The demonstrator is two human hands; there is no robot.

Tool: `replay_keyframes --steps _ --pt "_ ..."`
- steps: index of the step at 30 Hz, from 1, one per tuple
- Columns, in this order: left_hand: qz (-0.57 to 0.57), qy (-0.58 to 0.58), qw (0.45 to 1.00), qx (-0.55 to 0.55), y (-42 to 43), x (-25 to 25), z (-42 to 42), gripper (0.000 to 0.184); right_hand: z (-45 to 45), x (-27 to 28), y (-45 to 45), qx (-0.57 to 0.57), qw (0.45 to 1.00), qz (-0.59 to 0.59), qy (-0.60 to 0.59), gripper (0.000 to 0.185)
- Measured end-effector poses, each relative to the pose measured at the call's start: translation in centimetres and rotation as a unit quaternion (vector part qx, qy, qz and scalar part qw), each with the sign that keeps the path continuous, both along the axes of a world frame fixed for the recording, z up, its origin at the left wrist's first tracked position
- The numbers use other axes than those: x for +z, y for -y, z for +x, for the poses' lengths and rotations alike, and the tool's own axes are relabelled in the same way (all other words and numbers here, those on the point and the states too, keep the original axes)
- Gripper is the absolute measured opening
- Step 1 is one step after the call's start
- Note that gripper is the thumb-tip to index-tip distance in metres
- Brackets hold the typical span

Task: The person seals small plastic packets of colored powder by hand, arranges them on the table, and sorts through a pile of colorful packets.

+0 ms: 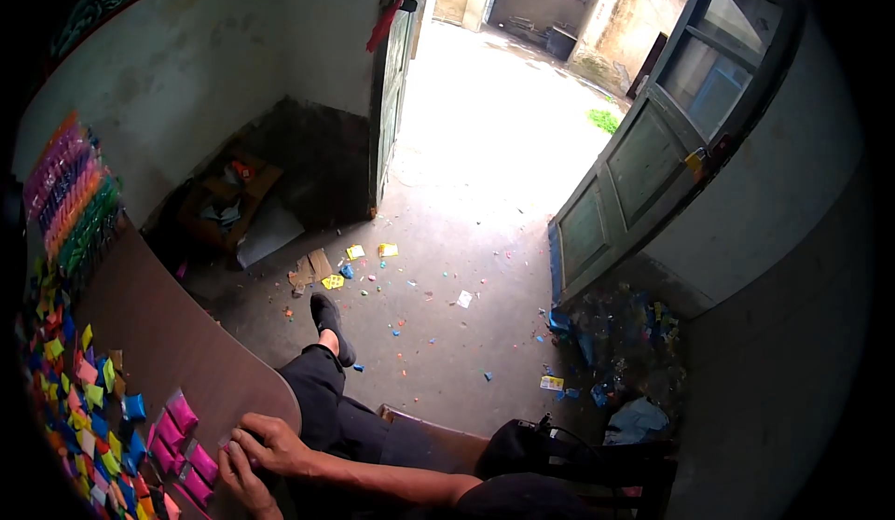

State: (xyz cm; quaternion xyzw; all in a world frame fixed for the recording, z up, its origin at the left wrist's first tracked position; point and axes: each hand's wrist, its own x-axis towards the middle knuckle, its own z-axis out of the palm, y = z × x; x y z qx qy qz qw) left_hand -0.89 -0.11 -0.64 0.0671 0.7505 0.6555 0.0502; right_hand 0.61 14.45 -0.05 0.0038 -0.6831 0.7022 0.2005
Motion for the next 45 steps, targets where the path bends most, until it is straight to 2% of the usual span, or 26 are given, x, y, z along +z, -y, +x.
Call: replay_keyframes --steps 1,3,4,6,10,13,15,19,21,22,24,25,27,31,33,37,39,42,45 --pt "0.000 0.000 1.000 0.000 -0.3 -0.6 0.1 0.033 0.0 0.0 0.1 0.000 1.000 0.000 0.000 0.019" --pt "0.014 -0.049 0.991 0.125 -1.1 -1.4 0.7 0.034 -0.1 -0.1 0.3 -0.002 1.000 0.025 0.006 0.021" --pt "0.014 -0.050 0.991 0.126 -1.6 0.2 1.1 0.034 -0.1 0.2 0.2 -0.001 1.000 0.025 0.006 0.021" --pt "-0.077 0.015 0.994 0.080 -2.0 3.7 1.6 0.049 -0.2 0.8 0.1 0.028 0.998 0.048 0.040 0.023" --pt "-0.099 0.028 0.991 0.080 -1.9 4.1 1.7 0.052 -0.3 0.6 0.0 0.048 0.995 0.068 0.048 0.025" --pt "-0.083 0.095 0.991 0.046 -0.9 2.6 1.2 0.053 -0.2 0.3 0.1 0.027 0.999 0.016 0.027 0.024" --pt "-0.024 -0.024 0.999 0.029 -0.9 1.1 0.7 0.036 -0.2 0.5 0.1 0.001 0.999 -0.031 0.039 0.024" --pt "-0.044 -0.025 0.999 0.021 -1.0 0.9 0.4 0.037 -0.2 0.3 0.2 0.001 0.998 -0.045 0.040 0.023" --pt "-0.044 -0.051 0.997 0.037 -1.0 0.4 0.1 0.038 -0.2 0.2 0.1 0.012 0.999 -0.001 0.038 0.023" --pt "-0.045 -0.051 0.997 0.037 -1.0 0.9 0.4 0.038 -0.3 0.1 0.1 0.012 0.999 -0.001 0.038 0.023" --pt "-0.120 0.057 0.989 0.061 -0.9 2.3 1.2 0.056 -0.3 0.1 0.4 0.011 0.998 0.045 0.031 0.023" --pt "-0.120 0.057 0.989 0.061 -1.0 1.7 1.0 0.056 -0.3 0.1 0.3 0.012 0.998 0.044 0.030 0.023" --pt "-0.020 -0.043 0.993 0.107 -1.4 0.2 0.6 0.037 -0.3 0.2 0.1 0.033 0.998 0.029 0.042 0.024" --pt "-0.077 -0.039 0.995 0.055 -0.4 1.1 1.0 0.036 -0.1 0.9 0.0 0.011 0.999 -0.026 0.036 0.024" --pt "-0.110 -0.031 0.993 -0.024 -0.2 1.6 0.8 0.037 -0.1 1.5 -0.1 -0.003 0.996 -0.070 0.049 0.025" --pt "-0.112 -0.035 0.993 -0.029 -0.4 1.5 0.4 0.037 0.0 1.5 -0.1 0.001 0.997 -0.056 0.061 0.025" --pt "-0.103 -0.067 0.992 0.012 -0.9 1.7 0.7 0.036 -0.1 1.0 0.2 -0.009 0.999 -0.001 0.035 0.024" --pt "-0.105 -0.084 0.990 0.028 -1.0 1.6 0.7 0.037 -0.1 1.0 0.1 0.007 0.999 0.009 0.046 0.025" --pt "-0.121 -0.045 0.991 0.020 -1.2 2.4 0.8 0.039 -0.1 1.0 0.0 0.004 0.998 -0.038 0.040 0.024"
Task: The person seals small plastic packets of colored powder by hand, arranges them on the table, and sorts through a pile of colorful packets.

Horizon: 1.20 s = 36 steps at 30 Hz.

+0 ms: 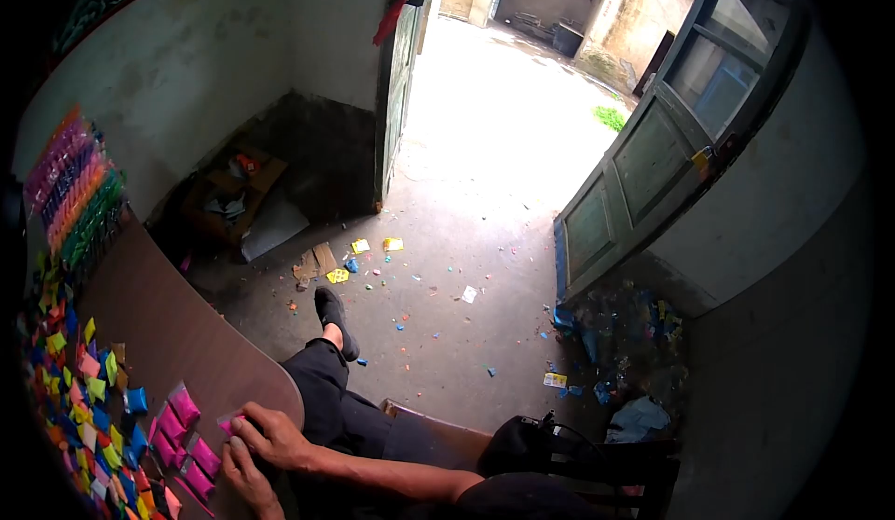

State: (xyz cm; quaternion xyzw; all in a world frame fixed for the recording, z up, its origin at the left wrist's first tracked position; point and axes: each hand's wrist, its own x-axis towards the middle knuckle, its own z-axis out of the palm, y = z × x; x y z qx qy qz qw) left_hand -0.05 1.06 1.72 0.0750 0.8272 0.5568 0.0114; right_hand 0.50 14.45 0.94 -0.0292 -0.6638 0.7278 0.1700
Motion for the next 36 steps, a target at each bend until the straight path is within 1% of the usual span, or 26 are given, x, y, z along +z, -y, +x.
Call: replay_keyframes --steps 1,3,4,8,11,13,17,19,23,25,26,28,29,31,32,34,35,36 --pt "0.000 -0.001 1.000 0.000 -0.4 0.2 0.0 0.039 0.0 0.2 0.0 0.000 1.000 0.000 -0.001 0.024" --pt "0.046 -0.063 0.997 -0.025 -1.3 0.6 0.2 0.041 0.2 0.6 -0.2 -0.015 0.999 -0.032 0.021 0.024" --pt "0.025 -0.072 0.997 -0.025 -1.4 0.9 0.2 0.040 0.1 0.6 -0.2 -0.021 0.999 -0.034 0.018 0.024" --pt "0.023 -0.071 0.997 -0.018 -1.1 0.0 -0.2 0.039 0.3 0.9 -0.4 -0.013 0.999 -0.030 0.036 0.025" --pt "0.021 -0.067 0.997 0.012 -0.3 -1.0 -0.3 0.039 0.2 0.5 -0.4 0.007 0.999 0.003 0.035 0.026" --pt "0.017 -0.045 0.999 0.002 0.0 -1.1 -0.3 0.037 0.2 0.5 -0.2 -0.003 1.000 0.019 0.011 0.026" --pt "0.015 -0.023 1.000 -0.013 -0.8 0.3 -0.1 0.036 0.2 0.2 0.0 -0.020 1.000 -0.023 0.006 0.026" --pt "0.066 -0.037 0.997 -0.035 -1.3 0.7 0.1 0.040 0.2 0.2 0.0 -0.033 0.999 -0.032 0.011 0.026" --pt "0.069 -0.041 0.996 -0.027 -0.3 -1.8 -0.5 0.040 0.6 1.1 -0.5 -0.022 0.999 -0.021 0.029 0.026" --pt "0.148 -0.004 0.989 -0.024 -0.1 -2.3 -0.4 0.038 0.8 1.6 -0.8 0.006 0.998 -0.036 0.050 0.026" --pt "0.148 -0.003 0.989 -0.024 0.1 -2.4 -0.4 0.038 0.7 1.5 -0.8 0.006 0.998 -0.036 0.051 0.026" --pt "0.171 0.044 0.984 -0.036 0.4 -2.2 -0.4 0.038 0.5 1.4 -0.7 0.002 0.999 -0.023 0.027 0.027" --pt "0.170 0.044 0.984 -0.036 0.4 -2.0 -0.4 0.038 0.5 1.3 -0.7 0.002 0.999 -0.023 0.027 0.027" --pt "0.125 0.032 0.992 -0.017 0.1 -1.3 -0.3 0.039 0.4 1.0 -0.6 0.026 0.996 -0.077 0.028 0.028" --pt "0.124 0.032 0.992 -0.018 0.2 -1.5 -0.3 0.039 0.3 0.7 -0.5 0.026 0.996 -0.077 0.028 0.028" --pt "0.082 -0.011 0.996 -0.040 0.3 -1.5 -0.5 0.035 0.1 0.1 -0.3 0.011 0.995 -0.101 0.005 0.029" --pt "0.082 -0.011 0.996 -0.040 0.1 -1.5 -0.3 0.035 0.1 -0.2 -0.3 0.011 0.995 -0.101 0.005 0.029" --pt "0.101 -0.022 0.993 -0.047 -0.5 -1.0 -0.1 0.032 0.0 -0.3 -0.3 0.016 0.992 -0.127 0.007 0.029"
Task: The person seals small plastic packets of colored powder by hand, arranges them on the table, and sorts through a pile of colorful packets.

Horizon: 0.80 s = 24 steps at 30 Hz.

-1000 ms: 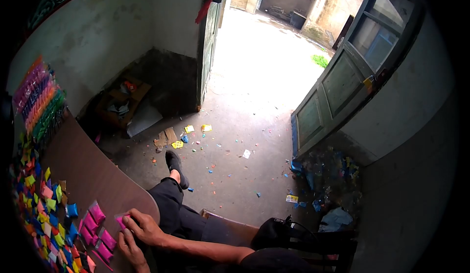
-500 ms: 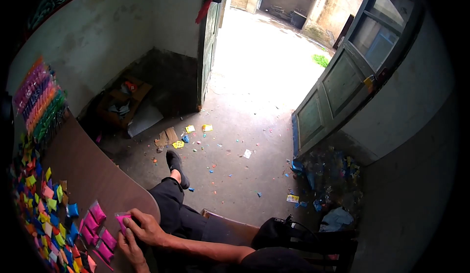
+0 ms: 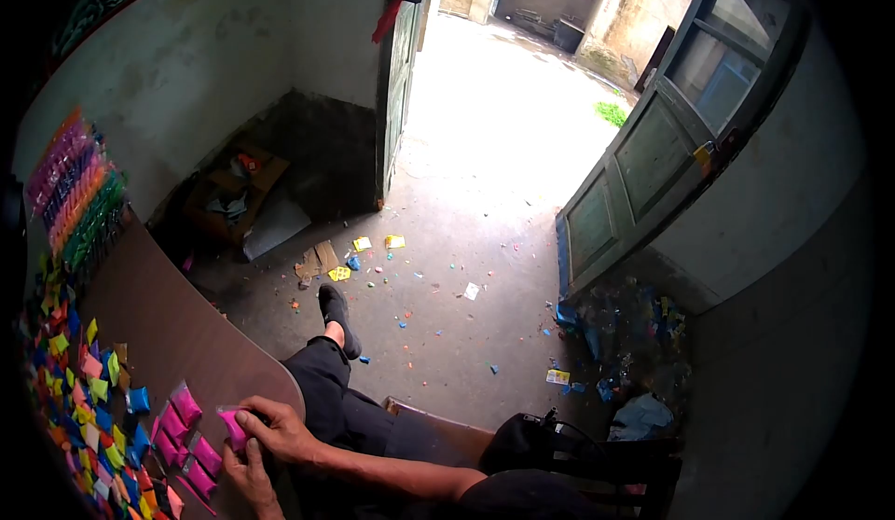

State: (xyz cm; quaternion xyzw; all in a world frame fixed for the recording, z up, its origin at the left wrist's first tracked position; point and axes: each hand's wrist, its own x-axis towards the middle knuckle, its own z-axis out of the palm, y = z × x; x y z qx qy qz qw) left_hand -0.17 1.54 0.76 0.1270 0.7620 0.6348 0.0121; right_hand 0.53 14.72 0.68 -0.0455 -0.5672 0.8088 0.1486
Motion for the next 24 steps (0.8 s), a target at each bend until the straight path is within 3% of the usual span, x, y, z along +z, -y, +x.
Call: replay_keyframes --steps 5,7,11,14,17,19,24 --pt "0.038 0.011 0.999 0.017 0.4 -1.3 -0.1 0.026 0.2 0.3 -0.3 0.011 1.000 -0.006 -0.008 0.028" --pt "0.073 0.080 0.994 0.011 1.0 -1.6 -0.2 0.027 0.3 0.6 -0.4 0.066 0.996 -0.052 0.026 0.027" --pt "0.112 0.112 0.987 -0.021 1.7 -2.0 -0.3 0.028 0.3 0.7 -0.4 0.064 0.996 -0.052 0.027 0.026" --pt "0.078 0.073 0.994 -0.018 1.3 -2.6 -0.4 0.027 -0.2 -0.8 0.1 0.066 0.994 -0.079 0.026 0.026" --pt "0.015 -0.072 0.997 0.026 0.8 -2.6 -0.3 0.025 -0.6 -1.7 0.6 -0.024 0.998 -0.042 -0.038 0.027" --pt "0.014 0.021 1.000 -0.018 1.6 -2.7 -0.3 0.023 -0.3 -1.2 0.0 0.035 0.994 -0.098 0.019 0.028" --pt "0.026 0.083 0.996 -0.005 1.8 -2.2 -0.3 0.020 0.3 0.0 -1.1 0.094 0.991 -0.077 0.059 0.028"
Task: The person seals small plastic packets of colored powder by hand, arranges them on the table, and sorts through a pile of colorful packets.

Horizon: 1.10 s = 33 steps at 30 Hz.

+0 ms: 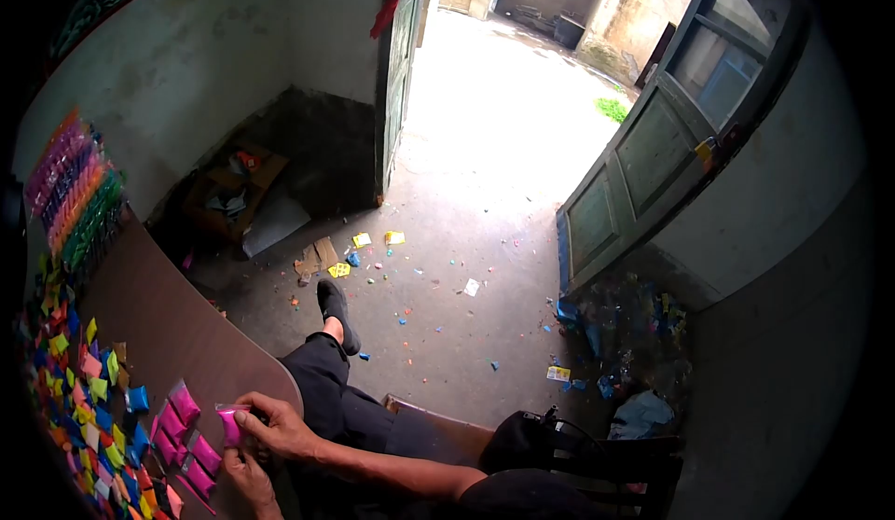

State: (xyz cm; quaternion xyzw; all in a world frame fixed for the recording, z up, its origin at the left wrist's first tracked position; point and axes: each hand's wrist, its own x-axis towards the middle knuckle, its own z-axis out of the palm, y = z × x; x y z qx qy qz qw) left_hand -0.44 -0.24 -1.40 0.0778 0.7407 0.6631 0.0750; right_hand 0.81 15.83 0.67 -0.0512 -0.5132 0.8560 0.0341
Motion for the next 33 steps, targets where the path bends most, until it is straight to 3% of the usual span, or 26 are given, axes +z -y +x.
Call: replay_keyframes --steps 2,4,5,7,11,13,17,19,22,33 --pt "0.013 0.006 1.000 -0.001 -0.1 0.0 0.0 0.020 0.0 0.1 0.0 0.018 1.000 -0.007 0.021 0.028" --pt "-0.080 -0.092 0.992 0.014 -0.3 -0.1 -0.1 0.021 -0.3 -0.6 0.5 -0.053 0.997 0.034 -0.042 0.028" --pt "-0.081 -0.092 0.992 0.014 -0.4 0.0 0.0 0.021 -0.3 -1.0 0.6 -0.053 0.997 0.033 -0.042 0.028" --pt "0.044 -0.086 0.995 0.015 -1.5 1.7 0.2 0.026 -0.3 -1.1 0.5 -0.047 0.997 0.045 -0.049 0.027" --pt "0.022 -0.052 0.998 0.009 -1.2 2.5 0.2 0.026 0.0 -0.5 0.3 -0.055 0.989 0.090 -0.102 0.025" --pt "-0.019 -0.057 0.998 0.025 -0.7 2.0 0.0 0.030 0.3 0.6 -0.1 -0.001 0.995 0.090 -0.050 0.024" --pt "-0.007 -0.052 0.998 0.030 -0.7 1.6 0.1 0.030 0.4 1.2 -0.1 -0.004 0.995 0.094 -0.033 0.022" --pt "-0.031 -0.065 0.996 0.043 -1.1 2.1 0.2 0.030 0.1 0.5 0.2 -0.062 0.985 0.142 -0.079 0.023" --pt "0.035 -0.046 0.998 0.018 -1.5 3.4 0.4 0.030 0.0 0.0 0.3 -0.063 0.985 0.127 -0.102 0.023" --pt "0.000 -0.054 0.997 0.060 -1.6 3.2 0.1 0.028 -0.1 0.3 0.4 -0.068 0.966 0.208 -0.137 0.024"
